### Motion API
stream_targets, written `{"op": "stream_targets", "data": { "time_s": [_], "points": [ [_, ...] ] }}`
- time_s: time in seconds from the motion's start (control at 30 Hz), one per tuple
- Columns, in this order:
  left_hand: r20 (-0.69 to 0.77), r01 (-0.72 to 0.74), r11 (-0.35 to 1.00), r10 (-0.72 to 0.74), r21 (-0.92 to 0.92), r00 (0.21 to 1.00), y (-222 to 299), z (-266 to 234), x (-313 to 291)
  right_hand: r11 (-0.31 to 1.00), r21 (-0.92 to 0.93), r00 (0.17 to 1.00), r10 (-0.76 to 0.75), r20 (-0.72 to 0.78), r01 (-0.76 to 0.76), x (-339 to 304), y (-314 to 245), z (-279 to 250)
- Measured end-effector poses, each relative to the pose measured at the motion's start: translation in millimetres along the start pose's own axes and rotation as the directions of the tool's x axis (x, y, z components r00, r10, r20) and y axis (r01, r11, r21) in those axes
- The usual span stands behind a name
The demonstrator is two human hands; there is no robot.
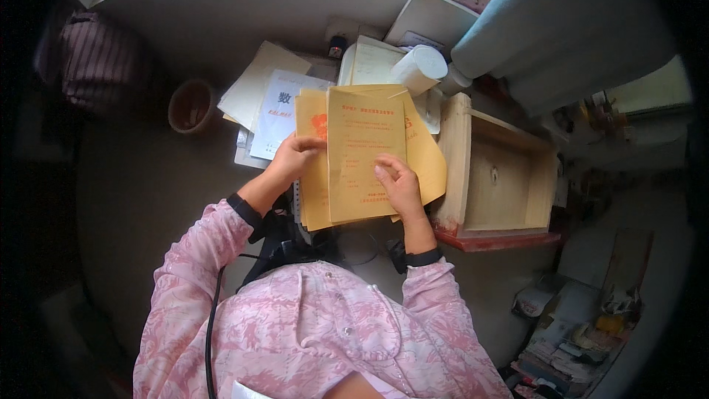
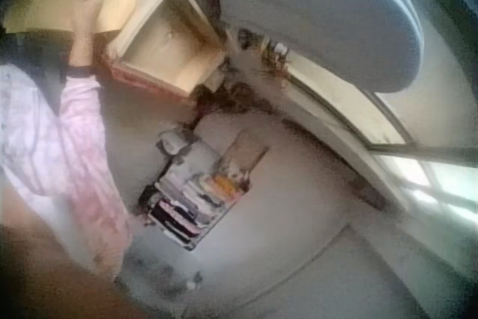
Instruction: The person sorts through a stack of yellow and white notebooks by flipping through the pages and then places some of the books into a wooden box.
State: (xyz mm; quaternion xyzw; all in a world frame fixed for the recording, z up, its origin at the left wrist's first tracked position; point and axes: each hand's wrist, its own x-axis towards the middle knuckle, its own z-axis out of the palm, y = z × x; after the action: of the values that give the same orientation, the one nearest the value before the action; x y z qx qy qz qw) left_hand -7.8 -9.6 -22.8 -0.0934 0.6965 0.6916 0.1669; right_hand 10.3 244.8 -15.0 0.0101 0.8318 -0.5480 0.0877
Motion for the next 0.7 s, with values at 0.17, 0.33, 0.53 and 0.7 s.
{"op": "stream_targets", "data": {
  "time_s": [0.17,0.33,0.53,0.7],
  "points": [
    [0.009,-0.012,1.0,0.012,-0.001,1.0,-1.5,-0.1,1.1,0.832,-0.537,0.947,-0.048,-0.317,-0.138,-0.1,25.6,-11.6],
    [0.0,0.041,0.999,-0.041,-0.03,0.999,-4.6,-1.2,1.6,0.706,-0.65,0.953,0.13,-0.274,-0.283,-0.9,2.5,-10.7],
    [0.039,0.125,0.987,-0.122,-0.101,0.992,-1.9,-7.2,5.3,0.973,0.077,0.968,0.224,-0.114,-0.216,12.1,39.3,-31.5],
    [0.061,0.088,0.979,-0.079,-0.182,0.995,-3.5,-13.4,1.1,0.876,0.473,0.965,0.035,-0.259,0.096,-27.1,-58.4,-61.9]
  ]
}}
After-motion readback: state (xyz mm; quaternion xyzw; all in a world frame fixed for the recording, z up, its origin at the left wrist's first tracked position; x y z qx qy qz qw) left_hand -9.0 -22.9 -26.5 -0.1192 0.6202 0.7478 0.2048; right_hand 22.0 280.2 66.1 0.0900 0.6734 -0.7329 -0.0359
